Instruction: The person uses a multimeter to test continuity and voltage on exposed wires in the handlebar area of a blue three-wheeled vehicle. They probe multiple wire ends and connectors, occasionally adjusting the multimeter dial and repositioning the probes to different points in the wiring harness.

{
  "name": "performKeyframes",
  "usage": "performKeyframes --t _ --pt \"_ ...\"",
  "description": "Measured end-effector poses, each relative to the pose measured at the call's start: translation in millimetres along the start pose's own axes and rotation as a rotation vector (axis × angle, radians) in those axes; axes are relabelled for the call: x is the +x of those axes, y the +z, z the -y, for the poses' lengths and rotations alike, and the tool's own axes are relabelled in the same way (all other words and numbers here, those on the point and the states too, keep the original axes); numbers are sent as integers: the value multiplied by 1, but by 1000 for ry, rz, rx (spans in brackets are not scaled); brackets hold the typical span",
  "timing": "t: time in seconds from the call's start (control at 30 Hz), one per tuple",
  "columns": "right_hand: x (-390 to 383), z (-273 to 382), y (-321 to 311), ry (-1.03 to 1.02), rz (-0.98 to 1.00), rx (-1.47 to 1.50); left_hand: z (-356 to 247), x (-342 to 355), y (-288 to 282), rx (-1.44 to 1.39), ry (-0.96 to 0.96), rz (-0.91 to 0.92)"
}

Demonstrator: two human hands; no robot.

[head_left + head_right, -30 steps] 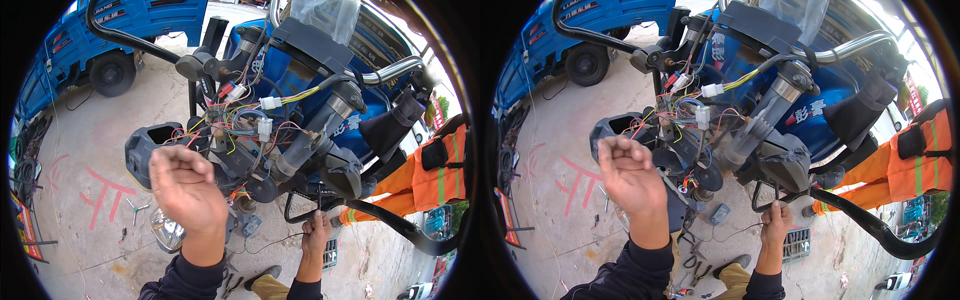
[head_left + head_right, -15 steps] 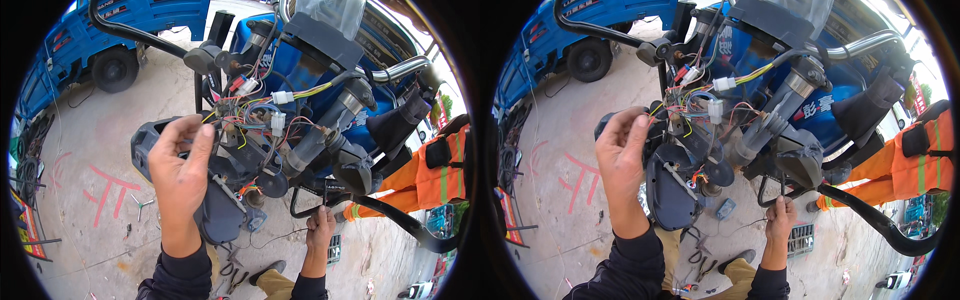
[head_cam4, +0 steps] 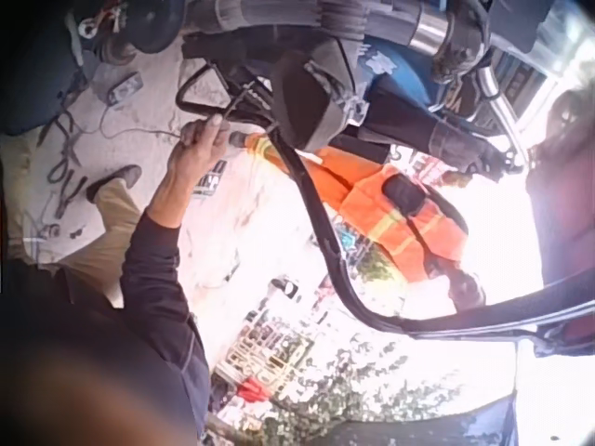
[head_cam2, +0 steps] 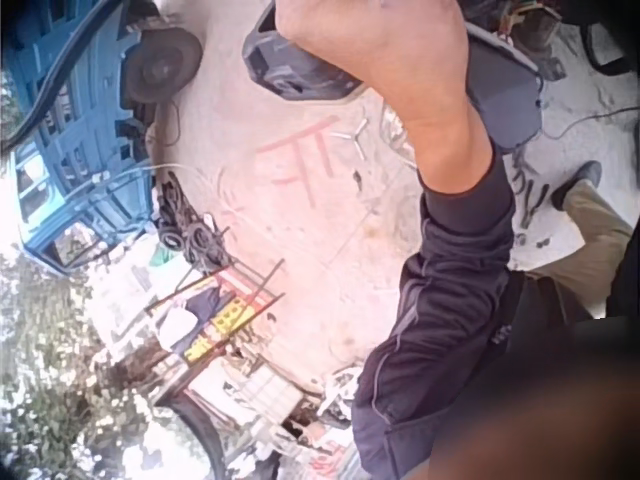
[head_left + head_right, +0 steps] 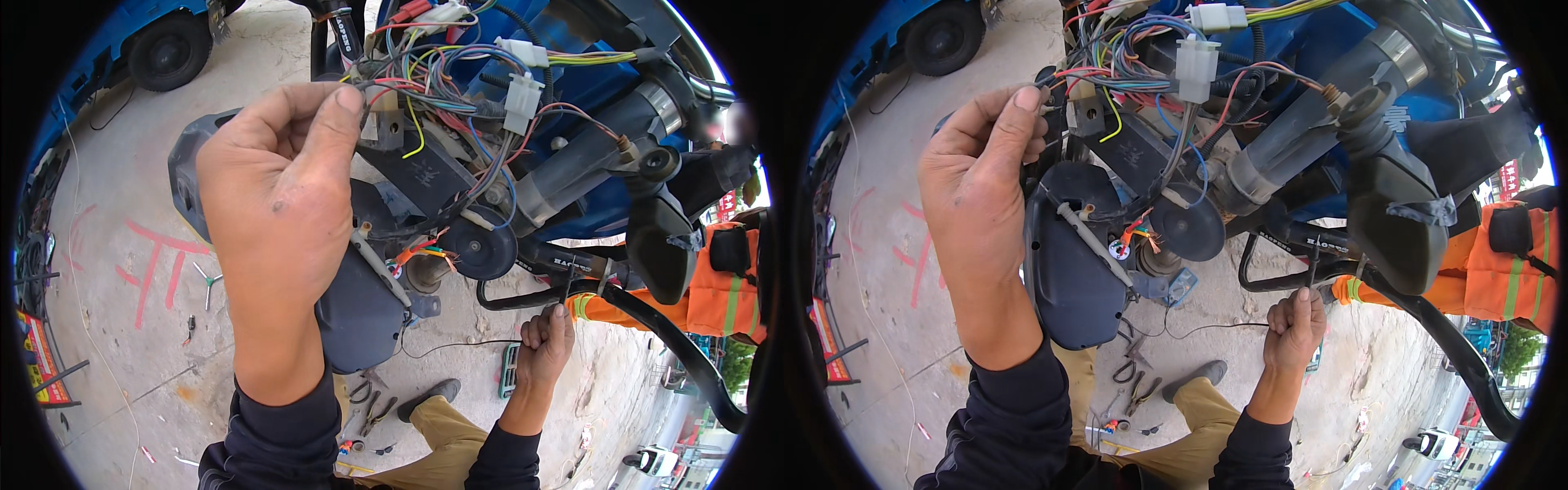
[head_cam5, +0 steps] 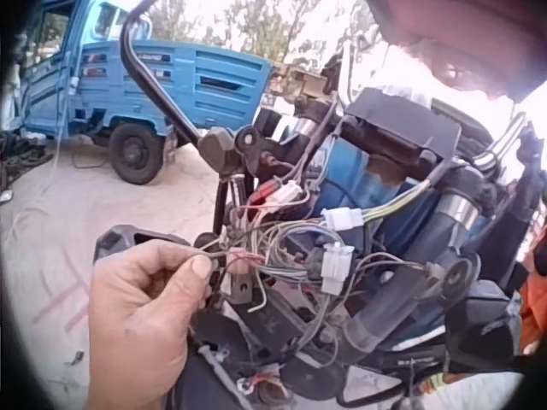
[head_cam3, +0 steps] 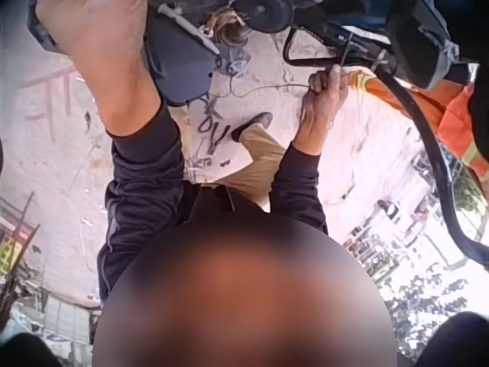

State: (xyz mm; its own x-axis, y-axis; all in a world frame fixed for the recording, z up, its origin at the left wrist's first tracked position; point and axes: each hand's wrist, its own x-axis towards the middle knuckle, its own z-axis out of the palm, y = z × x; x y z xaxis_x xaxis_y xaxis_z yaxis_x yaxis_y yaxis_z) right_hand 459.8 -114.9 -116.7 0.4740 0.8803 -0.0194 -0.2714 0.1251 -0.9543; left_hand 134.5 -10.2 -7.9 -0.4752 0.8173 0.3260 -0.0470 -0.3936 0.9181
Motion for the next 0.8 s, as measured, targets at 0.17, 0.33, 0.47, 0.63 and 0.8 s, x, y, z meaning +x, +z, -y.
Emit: performKeyframes --t 0.17,0.33,0.47,0.63,0.8 --pt "0 0 3 -14 12 8 -5 1 -2 18 10 -4" --pt "0 2 4 -23 -6 19 -8 -1 -1 -1 23 -22" --pt "-1 4 4 -36 -18 26 -6 -1 0 48 57 -9" --pt "-2 5 2 -21 -25 18 3 1 8 -54 84 2" --pt "-1 5 1 -35 -1 29 5 3 10 0 54 15"
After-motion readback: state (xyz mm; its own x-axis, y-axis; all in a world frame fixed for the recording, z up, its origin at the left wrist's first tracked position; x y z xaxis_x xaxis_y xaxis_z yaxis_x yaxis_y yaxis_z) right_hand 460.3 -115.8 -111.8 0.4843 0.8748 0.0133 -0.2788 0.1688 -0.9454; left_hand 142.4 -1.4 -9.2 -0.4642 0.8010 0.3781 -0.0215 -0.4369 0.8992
